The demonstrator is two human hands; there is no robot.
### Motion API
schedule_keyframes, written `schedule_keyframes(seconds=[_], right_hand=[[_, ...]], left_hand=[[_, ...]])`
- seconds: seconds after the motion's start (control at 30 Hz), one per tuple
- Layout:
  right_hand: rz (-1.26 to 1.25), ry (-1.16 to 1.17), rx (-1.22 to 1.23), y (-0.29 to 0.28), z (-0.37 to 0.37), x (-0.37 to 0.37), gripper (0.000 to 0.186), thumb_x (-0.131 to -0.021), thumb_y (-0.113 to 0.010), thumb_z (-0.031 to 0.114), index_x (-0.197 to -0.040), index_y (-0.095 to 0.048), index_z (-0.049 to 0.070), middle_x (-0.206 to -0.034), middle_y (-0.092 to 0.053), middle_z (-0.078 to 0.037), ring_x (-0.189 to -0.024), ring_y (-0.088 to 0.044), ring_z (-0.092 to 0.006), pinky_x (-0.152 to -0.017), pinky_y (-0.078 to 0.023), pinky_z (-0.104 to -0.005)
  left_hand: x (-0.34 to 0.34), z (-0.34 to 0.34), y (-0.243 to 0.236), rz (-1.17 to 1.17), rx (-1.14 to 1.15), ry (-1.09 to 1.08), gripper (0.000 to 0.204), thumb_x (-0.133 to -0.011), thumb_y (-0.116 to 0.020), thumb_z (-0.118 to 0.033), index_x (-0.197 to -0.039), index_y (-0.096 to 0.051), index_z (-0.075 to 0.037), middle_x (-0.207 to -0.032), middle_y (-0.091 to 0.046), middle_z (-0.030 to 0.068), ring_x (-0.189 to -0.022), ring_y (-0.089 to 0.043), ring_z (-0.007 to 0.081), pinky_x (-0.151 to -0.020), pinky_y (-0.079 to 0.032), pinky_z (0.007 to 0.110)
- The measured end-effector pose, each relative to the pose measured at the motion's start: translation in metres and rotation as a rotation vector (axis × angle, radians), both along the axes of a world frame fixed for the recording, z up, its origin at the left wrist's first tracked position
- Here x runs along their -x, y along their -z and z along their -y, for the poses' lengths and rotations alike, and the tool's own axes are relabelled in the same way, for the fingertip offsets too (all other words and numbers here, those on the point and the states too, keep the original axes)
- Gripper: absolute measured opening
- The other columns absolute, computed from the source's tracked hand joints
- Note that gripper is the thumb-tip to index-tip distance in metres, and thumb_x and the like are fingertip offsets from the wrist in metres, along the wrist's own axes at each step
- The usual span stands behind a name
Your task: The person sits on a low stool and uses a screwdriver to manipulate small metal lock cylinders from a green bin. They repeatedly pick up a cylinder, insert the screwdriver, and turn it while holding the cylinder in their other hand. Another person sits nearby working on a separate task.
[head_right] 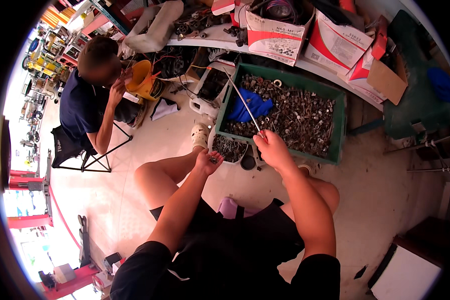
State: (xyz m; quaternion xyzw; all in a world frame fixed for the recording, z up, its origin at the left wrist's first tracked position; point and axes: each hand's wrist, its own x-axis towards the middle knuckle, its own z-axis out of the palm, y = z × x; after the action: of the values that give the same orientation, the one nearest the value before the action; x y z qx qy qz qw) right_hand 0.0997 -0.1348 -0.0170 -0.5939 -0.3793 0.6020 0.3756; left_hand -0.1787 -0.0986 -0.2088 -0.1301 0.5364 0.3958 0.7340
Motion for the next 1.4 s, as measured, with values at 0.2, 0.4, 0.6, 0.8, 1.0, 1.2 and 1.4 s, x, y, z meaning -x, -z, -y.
schedule_keyframes(seconds=[0.2,0.4,0.6,0.8,1.0,1.2,1.4], right_hand=[[-0.055,0.02,0.005,-0.005,0.002,-0.004,0.018,-0.099,-0.057,0.021,-0.087,-0.048,0.01,-0.065,-0.04,0.005,-0.046,-0.032,-0.0028,-0.039,-0.024,-0.0217],[0.067,0.035,-0.062,0.008,0.002,-0.02,0.024,-0.095,-0.06,0.026,-0.088,-0.056,0.004,-0.067,-0.049,0.001,-0.054,-0.043,-0.009,-0.05,-0.037,-0.0288],[0.23,0.03,-0.177,0.013,0.0,-0.022,0.03,-0.095,-0.06,0.031,-0.087,-0.056,0.003,-0.065,-0.05,-0.001,-0.057,-0.046,-0.0121,-0.054,-0.039,-0.0325],[-0.093,0.07,-0.004,-0.008,-0.003,-0.025,0.03,-0.101,-0.051,0.031,-0.089,-0.057,0.004,-0.061,-0.046,0.002,-0.052,-0.041,-0.0072,-0.048,-0.035,-0.0263],[-0.109,0.057,-0.11,-0.016,-0.001,-0.03,0.028,-0.103,-0.046,0.028,-0.095,-0.057,0.003,-0.06,-0.043,0.004,-0.051,-0.04,-0.0052,-0.046,-0.035,-0.0243],[-0.242,-0.012,-0.329,-0.028,0.003,-0.021,0.019,-0.1,-0.051,0.018,-0.112,-0.051,0.004,-0.075,-0.051,0.0,-0.061,-0.05,-0.0064,-0.053,-0.041,-0.0233],[-0.374,-0.071,-0.221,-0.008,-0.008,-0.004,0.022,-0.096,-0.057,0.011,-0.116,-0.051,0.003,-0.082,-0.057,-0.003,-0.068,-0.056,-0.008,-0.059,-0.045,-0.0225]], left_hand=[[0.012,-0.013,0.029,0.063,-0.057,0.012,0.041,-0.099,-0.043,-0.04,-0.104,-0.051,0.0,-0.101,-0.052,0.0154,-0.095,-0.051,0.0313,-0.098,-0.045,0.048],[-0.002,-0.021,0.017,-0.01,-0.081,-0.008,0.058,-0.098,-0.044,-0.046,-0.128,-0.042,0.003,-0.132,-0.043,0.0175,-0.117,-0.044,0.0336,-0.105,-0.038,0.048],[-0.003,-0.027,0.007,-0.084,-0.144,0.089,0.075,-0.098,-0.036,-0.051,-0.151,-0.02,0.0,-0.157,-0.021,0.0167,-0.14,-0.026,0.0352,-0.115,-0.024,0.049],[-0.004,-0.032,0.001,-0.094,-0.213,0.204,0.08,-0.097,-0.035,-0.056,-0.154,-0.016,-0.005,-0.163,-0.009,0.0118,-0.148,-0.008,0.0355,-0.119,-0.012,0.049],[-0.02,-0.032,-0.018,-0.128,-0.267,0.312,0.075,-0.097,-0.034,-0.056,-0.153,-0.023,-0.007,-0.163,-0.008,0.009,-0.148,-0.008,0.0359,-0.118,-0.014,0.051],[-0.007,-0.039,-0.022,-0.302,-0.224,0.321,0.057,-0.099,-0.038,-0.05,-0.133,-0.048,-0.006,-0.139,-0.043,0.0128,-0.124,-0.042,0.0312,-0.102,-0.037,0.046],[-0.043,-0.048,-0.09,-0.787,-0.774,0.295,0.032,-0.1,-0.044,-0.032,-0.093,-0.062,-0.006,-0.078,-0.059,0.0012,-0.073,-0.054,0.0122,-0.069,-0.043,0.027]])
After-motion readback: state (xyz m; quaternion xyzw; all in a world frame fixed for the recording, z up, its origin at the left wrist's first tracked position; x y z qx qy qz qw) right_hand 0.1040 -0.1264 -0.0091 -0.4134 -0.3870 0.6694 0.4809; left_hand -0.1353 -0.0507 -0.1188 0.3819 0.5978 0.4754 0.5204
